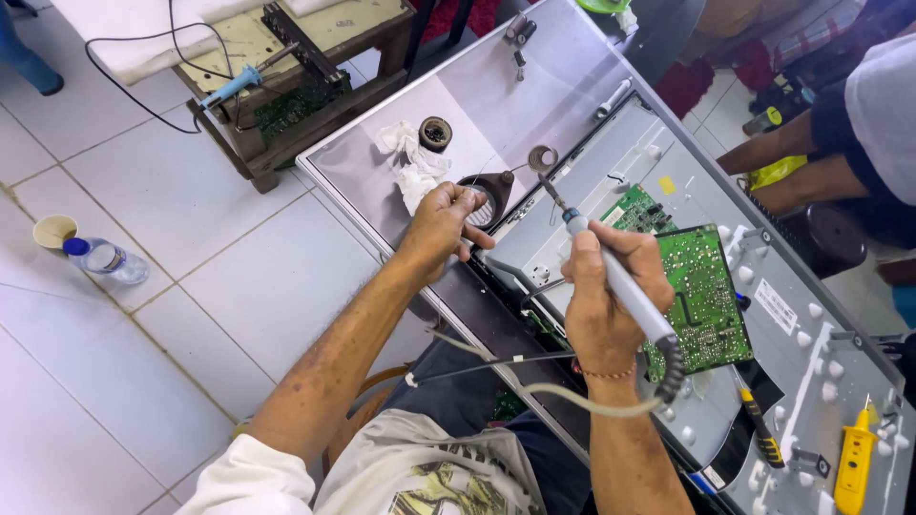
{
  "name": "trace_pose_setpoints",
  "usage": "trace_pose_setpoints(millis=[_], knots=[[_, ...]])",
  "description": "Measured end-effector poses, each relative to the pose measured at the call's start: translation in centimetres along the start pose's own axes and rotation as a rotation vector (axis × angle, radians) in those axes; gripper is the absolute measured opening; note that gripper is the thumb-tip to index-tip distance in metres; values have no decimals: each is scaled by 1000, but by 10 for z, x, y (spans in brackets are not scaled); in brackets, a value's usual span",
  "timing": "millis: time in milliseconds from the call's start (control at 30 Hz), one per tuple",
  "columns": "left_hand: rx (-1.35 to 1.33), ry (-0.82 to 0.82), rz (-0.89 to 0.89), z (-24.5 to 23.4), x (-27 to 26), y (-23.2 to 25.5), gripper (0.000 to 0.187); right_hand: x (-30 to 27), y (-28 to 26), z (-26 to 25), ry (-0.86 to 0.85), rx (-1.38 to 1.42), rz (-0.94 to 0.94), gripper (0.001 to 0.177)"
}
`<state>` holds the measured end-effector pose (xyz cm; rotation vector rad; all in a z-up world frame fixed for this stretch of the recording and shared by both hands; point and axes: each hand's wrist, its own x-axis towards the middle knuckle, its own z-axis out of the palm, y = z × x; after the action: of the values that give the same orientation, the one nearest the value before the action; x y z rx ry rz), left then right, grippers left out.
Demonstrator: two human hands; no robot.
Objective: The person uses a soldering iron and solder wire to work on a green circuit board placed on a workbench. They apply solder to specific points on the board while holding the wire with their left hand and the iron with their right hand.
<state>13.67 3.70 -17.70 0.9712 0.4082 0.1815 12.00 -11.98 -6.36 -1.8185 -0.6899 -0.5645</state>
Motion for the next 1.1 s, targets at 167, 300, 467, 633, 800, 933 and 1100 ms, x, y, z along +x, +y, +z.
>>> trace_pose_setpoints(millis=[167,300,467,633,800,933,1100], knots=[[51,-18,-65,1,-5,13,18,-27,1,-45,54,76,-29,11],[141,-9,-17,7,-24,24,16,-69,6,-109,218,183,72,24],[164,64,71,-9,-55,20,10,-99,11,-191,323,91,72,29],[313,-2,106,-5,-110,48,15,-128,36,-250,363,-45,115,38],[548,-538,63,39,-164,66,17,-124,36,-243,96,-32,-118,25],[702,-623,72,64,-177,63,27,-110,4,-203,57,-23,-171,39],[767,-779,184,80,-182,58,28,-107,-13,-191,100,-98,-134,28]])
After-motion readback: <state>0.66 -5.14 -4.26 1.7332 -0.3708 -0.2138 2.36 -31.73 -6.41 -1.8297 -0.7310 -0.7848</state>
